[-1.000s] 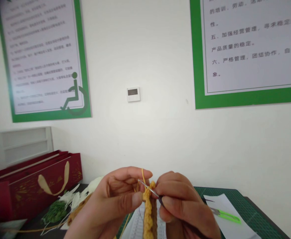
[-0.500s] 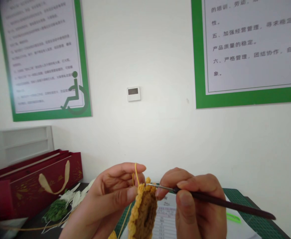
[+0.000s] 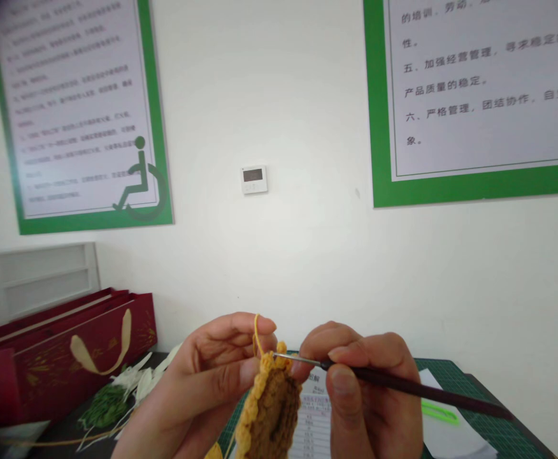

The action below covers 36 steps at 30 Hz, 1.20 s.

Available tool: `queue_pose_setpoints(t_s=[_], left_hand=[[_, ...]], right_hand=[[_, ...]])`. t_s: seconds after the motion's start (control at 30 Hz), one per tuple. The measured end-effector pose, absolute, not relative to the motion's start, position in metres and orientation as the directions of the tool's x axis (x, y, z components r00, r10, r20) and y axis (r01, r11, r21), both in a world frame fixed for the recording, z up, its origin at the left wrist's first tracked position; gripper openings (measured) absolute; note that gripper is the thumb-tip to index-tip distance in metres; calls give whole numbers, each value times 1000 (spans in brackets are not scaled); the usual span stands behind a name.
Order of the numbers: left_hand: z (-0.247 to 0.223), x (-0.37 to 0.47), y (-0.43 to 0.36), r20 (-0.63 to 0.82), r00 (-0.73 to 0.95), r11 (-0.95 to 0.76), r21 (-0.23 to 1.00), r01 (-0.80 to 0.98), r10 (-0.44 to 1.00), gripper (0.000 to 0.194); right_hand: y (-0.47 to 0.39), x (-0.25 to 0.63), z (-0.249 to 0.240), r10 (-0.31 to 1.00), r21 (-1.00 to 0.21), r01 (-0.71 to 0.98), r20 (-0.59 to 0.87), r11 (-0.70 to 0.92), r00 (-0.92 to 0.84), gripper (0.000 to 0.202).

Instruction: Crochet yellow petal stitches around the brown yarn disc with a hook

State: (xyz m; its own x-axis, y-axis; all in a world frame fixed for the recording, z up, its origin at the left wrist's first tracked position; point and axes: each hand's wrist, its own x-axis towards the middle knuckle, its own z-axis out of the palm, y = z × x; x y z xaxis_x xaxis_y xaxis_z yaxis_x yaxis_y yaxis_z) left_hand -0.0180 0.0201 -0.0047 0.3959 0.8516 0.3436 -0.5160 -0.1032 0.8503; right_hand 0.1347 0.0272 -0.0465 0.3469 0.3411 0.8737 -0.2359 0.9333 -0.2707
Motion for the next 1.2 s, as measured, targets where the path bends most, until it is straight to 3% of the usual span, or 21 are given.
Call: queue_pose_setpoints(t_s=[0.57,1.07,1.2], left_hand=[[-3,-20,26,331,434,-63,849,-525,838,22],[-4,-19,25,367,492,-57,842,-537,789,18],[-1,-16,20,352,431,-65,831,-553,831,23]], right_hand=[[29,135,-48,435,-333,-387,875,860,213,13],[27,132,-48,384,-291,-331,884,898,266,10],[27,131,-48,363,-272,-311,887,911,286,9]])
